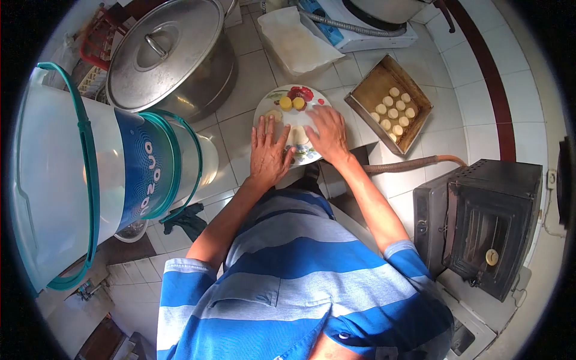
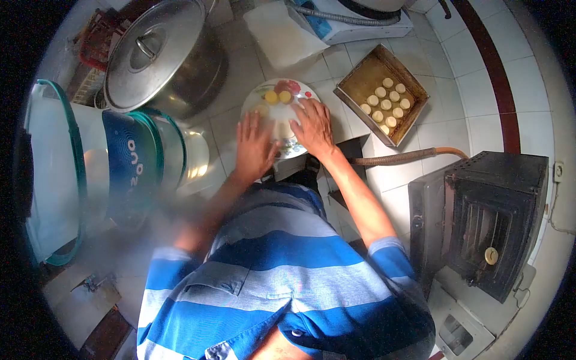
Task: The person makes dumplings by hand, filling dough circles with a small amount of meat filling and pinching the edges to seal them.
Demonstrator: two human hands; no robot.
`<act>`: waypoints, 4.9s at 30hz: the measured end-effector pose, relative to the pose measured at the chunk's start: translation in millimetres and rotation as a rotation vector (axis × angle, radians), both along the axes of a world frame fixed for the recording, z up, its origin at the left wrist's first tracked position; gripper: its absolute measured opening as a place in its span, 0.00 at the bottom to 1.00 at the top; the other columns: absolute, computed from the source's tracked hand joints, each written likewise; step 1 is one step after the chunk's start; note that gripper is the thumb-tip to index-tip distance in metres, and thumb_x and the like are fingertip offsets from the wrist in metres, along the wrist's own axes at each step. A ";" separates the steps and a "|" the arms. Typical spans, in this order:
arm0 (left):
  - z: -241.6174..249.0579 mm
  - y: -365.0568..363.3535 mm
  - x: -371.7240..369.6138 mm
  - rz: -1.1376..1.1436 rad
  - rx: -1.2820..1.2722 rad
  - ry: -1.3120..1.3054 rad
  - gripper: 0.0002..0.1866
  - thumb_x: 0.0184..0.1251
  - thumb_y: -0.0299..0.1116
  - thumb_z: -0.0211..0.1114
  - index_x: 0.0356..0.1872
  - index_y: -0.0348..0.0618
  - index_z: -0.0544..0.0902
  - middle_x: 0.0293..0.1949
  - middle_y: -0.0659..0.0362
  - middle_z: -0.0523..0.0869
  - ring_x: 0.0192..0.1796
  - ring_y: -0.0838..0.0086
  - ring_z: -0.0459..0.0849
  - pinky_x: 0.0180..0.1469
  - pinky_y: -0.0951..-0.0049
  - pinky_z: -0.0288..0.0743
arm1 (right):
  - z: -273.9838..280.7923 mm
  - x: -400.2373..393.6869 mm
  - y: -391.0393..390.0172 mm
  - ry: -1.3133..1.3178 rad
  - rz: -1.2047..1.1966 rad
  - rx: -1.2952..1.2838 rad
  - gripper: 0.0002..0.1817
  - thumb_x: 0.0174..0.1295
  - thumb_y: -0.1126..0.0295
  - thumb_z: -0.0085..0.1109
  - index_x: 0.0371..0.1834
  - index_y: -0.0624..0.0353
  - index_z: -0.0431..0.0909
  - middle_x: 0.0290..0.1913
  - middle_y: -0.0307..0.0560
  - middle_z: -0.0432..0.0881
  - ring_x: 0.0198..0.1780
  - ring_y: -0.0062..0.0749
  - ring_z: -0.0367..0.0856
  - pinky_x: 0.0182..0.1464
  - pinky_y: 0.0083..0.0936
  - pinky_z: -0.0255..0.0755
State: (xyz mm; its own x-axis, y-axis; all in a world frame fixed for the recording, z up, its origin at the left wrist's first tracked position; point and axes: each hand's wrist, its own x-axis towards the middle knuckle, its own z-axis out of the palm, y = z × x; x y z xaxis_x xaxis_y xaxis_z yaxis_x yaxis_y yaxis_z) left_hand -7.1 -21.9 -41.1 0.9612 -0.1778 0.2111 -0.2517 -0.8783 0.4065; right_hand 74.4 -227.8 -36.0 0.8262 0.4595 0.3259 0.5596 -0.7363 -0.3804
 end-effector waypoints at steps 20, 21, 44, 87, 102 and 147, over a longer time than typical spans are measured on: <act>-5.5 6.2 5.4 0.070 -0.118 -0.025 0.31 0.66 0.38 0.71 0.70 0.44 0.77 0.80 0.37 0.58 0.83 0.33 0.50 0.79 0.30 0.50 | -0.9 -4.3 1.2 0.155 0.152 0.092 0.21 0.57 0.67 0.73 0.56 0.56 0.85 0.51 0.47 0.84 0.55 0.47 0.80 0.59 0.42 0.73; -5.7 5.4 5.9 0.064 -0.125 -0.032 0.31 0.65 0.37 0.71 0.70 0.44 0.77 0.80 0.37 0.58 0.83 0.33 0.50 0.79 0.30 0.51 | -1.2 -6.1 1.8 0.156 0.150 0.092 0.21 0.57 0.67 0.73 0.56 0.56 0.85 0.51 0.47 0.84 0.55 0.47 0.80 0.59 0.42 0.73; -21.4 -19.5 20.3 0.245 -0.172 -0.062 0.16 0.60 0.33 0.75 0.50 0.44 0.88 0.81 0.40 0.57 0.84 0.34 0.47 0.80 0.29 0.49 | -5.6 44.0 0.3 0.345 0.266 0.211 0.10 0.65 0.70 0.65 0.47 0.60 0.87 0.43 0.52 0.86 0.45 0.48 0.86 0.49 0.40 0.79; -30.4 -31.9 16.4 0.231 -0.257 -0.063 0.15 0.62 0.26 0.72 0.51 0.47 0.90 0.82 0.44 0.59 0.84 0.34 0.49 0.80 0.29 0.51 | -0.2 0.8 -19.9 -0.082 0.362 -0.018 0.21 0.60 0.72 0.67 0.59 0.51 0.85 0.53 0.42 0.80 0.52 0.41 0.82 0.55 0.35 0.80; -24.2 -31.6 19.0 0.227 -0.305 -0.157 0.12 0.55 0.27 0.75 0.42 0.43 0.92 0.78 0.43 0.69 0.79 0.31 0.60 0.78 0.37 0.57 | -4.0 -6.1 -12.4 -0.052 0.320 0.028 0.24 0.59 0.75 0.66 0.60 0.48 0.85 0.59 0.44 0.80 0.55 0.43 0.82 0.58 0.36 0.80; -8.9 -44.6 16.5 0.206 -0.505 0.078 0.31 0.63 0.31 0.75 0.69 0.42 0.76 0.54 0.53 0.89 0.58 0.54 0.78 0.63 0.55 0.74 | 6.2 -32.2 -20.6 0.158 0.153 -0.062 0.28 0.63 0.78 0.59 0.69 0.55 0.77 0.58 0.54 0.77 0.54 0.56 0.82 0.56 0.47 0.80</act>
State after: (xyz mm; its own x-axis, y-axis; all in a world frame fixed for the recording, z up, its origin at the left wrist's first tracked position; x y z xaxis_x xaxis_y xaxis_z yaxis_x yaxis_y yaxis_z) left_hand 9.4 -66.5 -49.9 0.9816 0.1202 0.1481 -0.0477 -0.5969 0.8009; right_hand 42.2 -248.4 -29.8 0.7839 0.5984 0.1655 0.6036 -0.6722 -0.4287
